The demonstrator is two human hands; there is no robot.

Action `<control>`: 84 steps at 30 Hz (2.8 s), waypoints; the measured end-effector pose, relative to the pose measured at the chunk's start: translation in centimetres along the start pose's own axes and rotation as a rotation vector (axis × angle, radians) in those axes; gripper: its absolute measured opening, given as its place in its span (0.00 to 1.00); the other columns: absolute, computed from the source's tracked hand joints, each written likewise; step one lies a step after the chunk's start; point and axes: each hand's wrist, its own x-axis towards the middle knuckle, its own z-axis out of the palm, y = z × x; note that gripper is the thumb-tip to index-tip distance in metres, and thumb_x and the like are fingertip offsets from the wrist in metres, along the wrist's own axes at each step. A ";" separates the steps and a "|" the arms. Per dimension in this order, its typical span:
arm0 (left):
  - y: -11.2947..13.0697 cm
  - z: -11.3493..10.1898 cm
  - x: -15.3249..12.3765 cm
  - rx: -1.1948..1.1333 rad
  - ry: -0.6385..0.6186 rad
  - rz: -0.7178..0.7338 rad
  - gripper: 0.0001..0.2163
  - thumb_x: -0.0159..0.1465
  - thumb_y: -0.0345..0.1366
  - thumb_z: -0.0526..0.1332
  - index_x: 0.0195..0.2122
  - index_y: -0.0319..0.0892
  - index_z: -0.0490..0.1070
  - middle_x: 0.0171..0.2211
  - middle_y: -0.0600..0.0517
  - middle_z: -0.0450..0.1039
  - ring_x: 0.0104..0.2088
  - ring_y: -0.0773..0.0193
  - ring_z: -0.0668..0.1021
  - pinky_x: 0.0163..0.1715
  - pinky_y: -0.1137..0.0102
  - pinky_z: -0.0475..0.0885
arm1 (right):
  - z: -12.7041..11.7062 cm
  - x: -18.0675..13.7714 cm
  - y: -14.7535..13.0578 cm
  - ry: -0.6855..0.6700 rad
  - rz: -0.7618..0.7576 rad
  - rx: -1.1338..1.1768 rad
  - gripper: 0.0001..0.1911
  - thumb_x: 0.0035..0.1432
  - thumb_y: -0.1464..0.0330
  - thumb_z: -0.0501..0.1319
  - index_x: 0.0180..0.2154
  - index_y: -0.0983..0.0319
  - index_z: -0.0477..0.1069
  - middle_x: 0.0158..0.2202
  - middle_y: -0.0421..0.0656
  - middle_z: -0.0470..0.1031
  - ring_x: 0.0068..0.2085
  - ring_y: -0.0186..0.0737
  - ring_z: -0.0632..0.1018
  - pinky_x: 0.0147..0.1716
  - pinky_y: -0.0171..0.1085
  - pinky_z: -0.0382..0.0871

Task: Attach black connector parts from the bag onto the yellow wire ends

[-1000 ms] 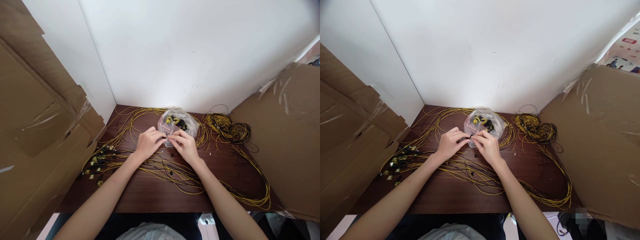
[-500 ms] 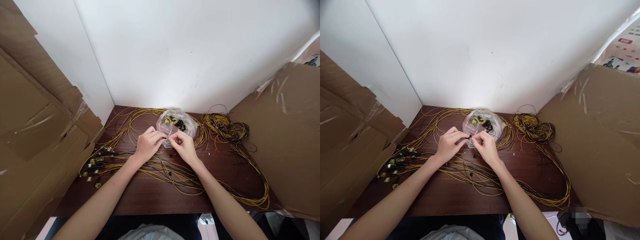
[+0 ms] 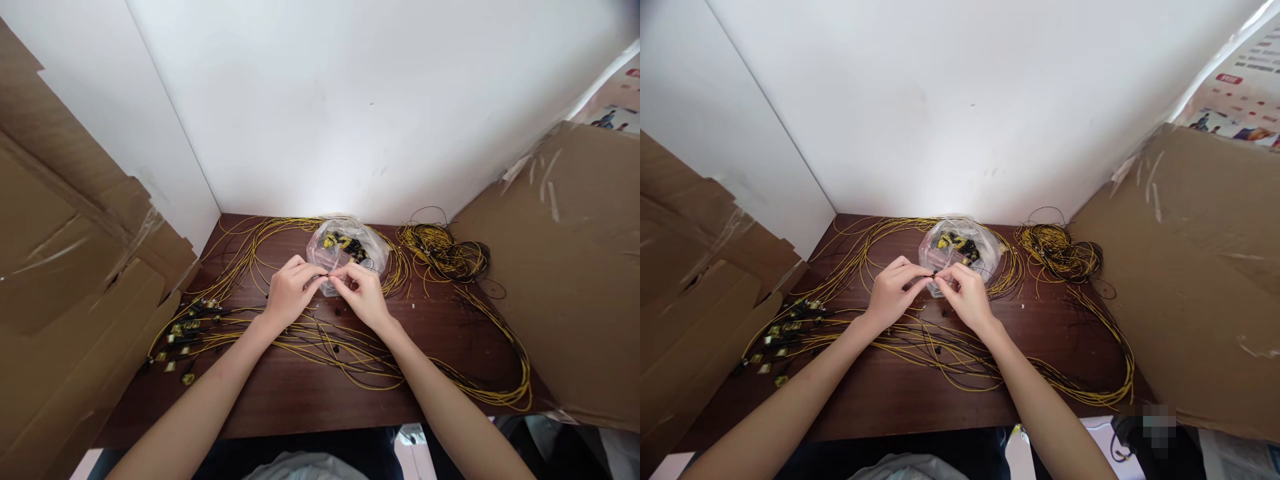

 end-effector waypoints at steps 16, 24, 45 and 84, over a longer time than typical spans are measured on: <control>-0.4 0.2 0.1 -0.076 0.077 0.049 0.04 0.61 0.30 0.60 0.36 0.40 0.74 0.34 0.50 0.78 0.33 0.64 0.71 0.35 0.67 0.69 | -0.7 0.0 0.6 -0.075 -0.100 -0.097 0.07 0.59 0.69 0.57 0.33 0.62 0.72 0.28 0.41 0.74 0.27 0.34 0.71 0.29 0.33 0.63; -0.2 0.2 0.2 -0.108 0.094 0.045 0.04 0.60 0.30 0.61 0.35 0.40 0.74 0.32 0.50 0.77 0.32 0.64 0.72 0.34 0.67 0.69 | -0.5 -0.1 0.6 -0.064 -0.113 -0.117 0.06 0.59 0.70 0.56 0.32 0.63 0.71 0.27 0.41 0.72 0.27 0.33 0.71 0.29 0.32 0.62; 0.0 0.1 0.1 -0.065 0.058 0.033 0.05 0.61 0.30 0.59 0.38 0.40 0.73 0.34 0.50 0.77 0.34 0.63 0.71 0.36 0.66 0.69 | -0.3 -0.3 0.3 -0.040 -0.079 -0.093 0.06 0.58 0.70 0.56 0.31 0.62 0.70 0.25 0.39 0.68 0.24 0.31 0.67 0.26 0.32 0.59; -0.2 0.3 -0.1 -0.052 0.038 0.086 0.04 0.62 0.30 0.59 0.36 0.40 0.73 0.33 0.49 0.75 0.34 0.63 0.71 0.36 0.67 0.69 | -0.4 -0.2 0.3 -0.038 -0.067 -0.096 0.07 0.58 0.69 0.56 0.31 0.62 0.70 0.25 0.39 0.69 0.25 0.32 0.68 0.27 0.32 0.61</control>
